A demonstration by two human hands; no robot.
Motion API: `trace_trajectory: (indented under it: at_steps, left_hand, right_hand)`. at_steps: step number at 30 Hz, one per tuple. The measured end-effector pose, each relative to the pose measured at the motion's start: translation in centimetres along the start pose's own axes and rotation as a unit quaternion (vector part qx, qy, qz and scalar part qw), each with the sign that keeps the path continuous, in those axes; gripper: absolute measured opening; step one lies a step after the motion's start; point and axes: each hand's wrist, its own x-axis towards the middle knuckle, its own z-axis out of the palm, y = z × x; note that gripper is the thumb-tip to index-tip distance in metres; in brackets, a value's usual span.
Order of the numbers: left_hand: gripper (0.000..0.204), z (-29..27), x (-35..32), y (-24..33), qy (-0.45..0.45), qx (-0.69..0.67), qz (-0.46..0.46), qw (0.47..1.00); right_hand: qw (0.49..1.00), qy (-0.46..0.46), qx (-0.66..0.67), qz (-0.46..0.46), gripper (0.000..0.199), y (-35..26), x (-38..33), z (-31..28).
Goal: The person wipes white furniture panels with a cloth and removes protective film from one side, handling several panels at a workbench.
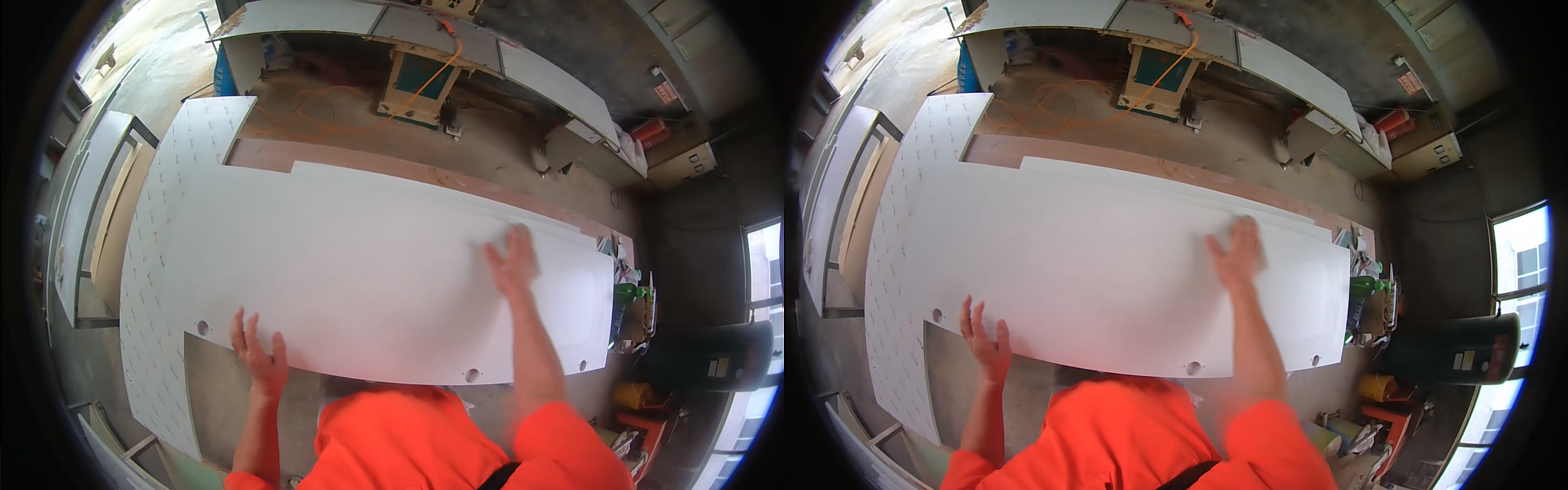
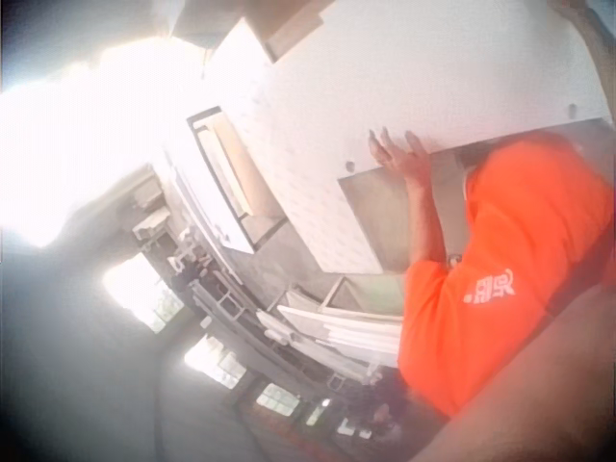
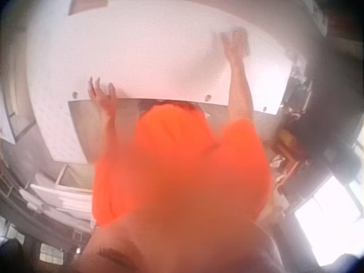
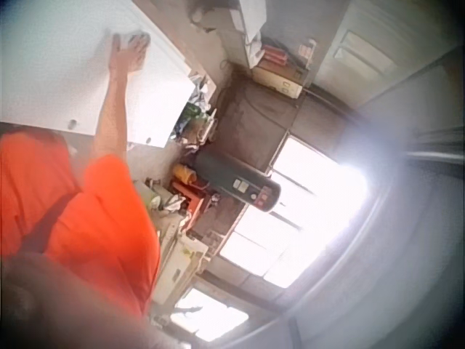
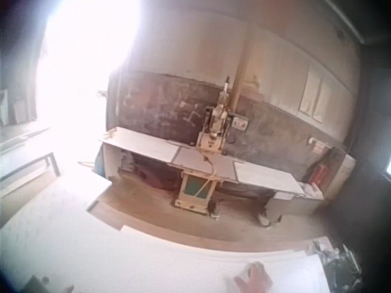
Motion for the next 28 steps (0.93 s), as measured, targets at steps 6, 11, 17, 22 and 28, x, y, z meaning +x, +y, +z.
trace_trajectory:
  at_steps: [6, 11, 17, 22, 28]
  left_hand:
    - [0.052, 0.2, 0.4, -2.9, 0.016, 0.080, 0.013, 0.997]
    - [0.050, -0.4, 1.8, -3.0, -0.018, 0.063, 0.021, 0.998]
    - [0.057, -4.8, 1.5, -9.4, 0.072, 0.029, -0.129, 0.989]
    - [0.055, -8.5, 3.5, -24.0, 0.199, 0.002, -0.304, 0.932]
    - [0.046, -8.3, 1.3, -35.8, 0.087, -0.249, -0.422, 0.867]
  right_hand:
    - [0.988, -0.037, 0.061, -0.138, 0.108, -18.5, -3.2, 0.9]
    - [0.894, -0.123, 0.223, -0.369, 0.111, -40.1, -6.8, 3.7]
    - [0.981, 0.009, 0.047, -0.188, 0.098, -22.5, -3.2, 2.7]
    - [0.972, -0.038, -0.062, 0.222, 0.113, -11.9, -0.8, 0.9]
    - [0.986, -0.069, -0.008, -0.152, 0.118, -42.0, 1.3, 5.6]
